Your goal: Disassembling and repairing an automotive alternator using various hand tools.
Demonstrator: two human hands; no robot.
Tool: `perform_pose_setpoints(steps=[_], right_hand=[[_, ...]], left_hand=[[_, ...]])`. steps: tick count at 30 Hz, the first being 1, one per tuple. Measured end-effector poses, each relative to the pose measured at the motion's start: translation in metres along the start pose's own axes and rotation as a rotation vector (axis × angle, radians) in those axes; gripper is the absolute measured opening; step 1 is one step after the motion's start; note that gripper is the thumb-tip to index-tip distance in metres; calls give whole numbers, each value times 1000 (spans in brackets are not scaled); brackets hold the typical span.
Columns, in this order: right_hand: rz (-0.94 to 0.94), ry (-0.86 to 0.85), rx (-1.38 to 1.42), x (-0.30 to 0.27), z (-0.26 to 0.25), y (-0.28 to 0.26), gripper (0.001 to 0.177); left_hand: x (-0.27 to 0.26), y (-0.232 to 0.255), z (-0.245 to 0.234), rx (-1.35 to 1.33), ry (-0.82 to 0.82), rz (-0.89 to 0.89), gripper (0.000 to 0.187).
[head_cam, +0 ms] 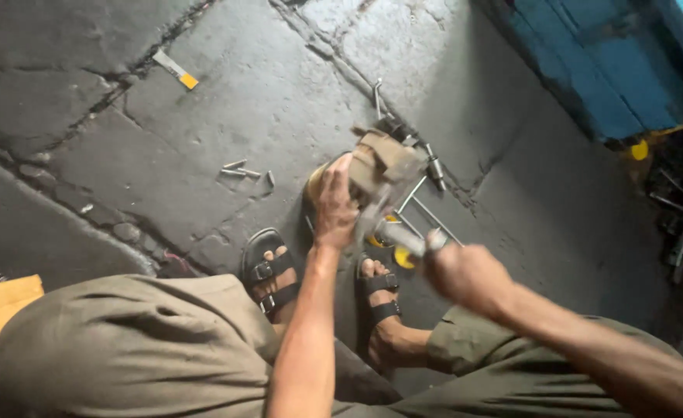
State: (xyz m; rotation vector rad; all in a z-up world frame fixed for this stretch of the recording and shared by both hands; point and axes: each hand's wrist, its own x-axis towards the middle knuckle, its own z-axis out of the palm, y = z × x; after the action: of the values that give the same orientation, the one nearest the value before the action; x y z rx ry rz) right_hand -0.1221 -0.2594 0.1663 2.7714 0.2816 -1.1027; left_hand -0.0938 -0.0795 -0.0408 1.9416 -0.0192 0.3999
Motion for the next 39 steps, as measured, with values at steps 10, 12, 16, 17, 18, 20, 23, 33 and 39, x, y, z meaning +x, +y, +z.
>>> perform_pose_setpoints(steps=[10, 12, 16, 17, 18, 20, 23, 33, 39], right_hand=[[-215, 212, 225, 4, 23, 21, 36], [-105, 79, -29, -12, 25, 19, 34], [-976, 328, -120, -5, 37, 37, 25], [-603, 145, -56, 5, 35, 42, 24], [-246, -24, 5, 20, 36, 42, 23], [-243, 149, 71, 14, 22, 34, 29], [-314, 250, 131, -8, 1, 25, 34], [-123, 120, 514, -76, 23, 82, 28], [298, 263, 1110, -115, 38, 125, 26]], left_hand=[[2, 12, -3, -51, 7, -32, 102], [10, 25, -10, -30, 2, -19, 107], [6, 24, -3, -66, 6, -2, 112], [4, 19, 7, -51, 0, -11, 105], [0, 10, 9, -19, 3, -21, 98], [-16, -10, 14, 9, 3, -39, 92], [-3, -4, 11, -39, 0, -30, 91], [-15, 48, 1, -21, 92, -21, 117], [-13, 78, 24, 262, 260, -9, 120]])
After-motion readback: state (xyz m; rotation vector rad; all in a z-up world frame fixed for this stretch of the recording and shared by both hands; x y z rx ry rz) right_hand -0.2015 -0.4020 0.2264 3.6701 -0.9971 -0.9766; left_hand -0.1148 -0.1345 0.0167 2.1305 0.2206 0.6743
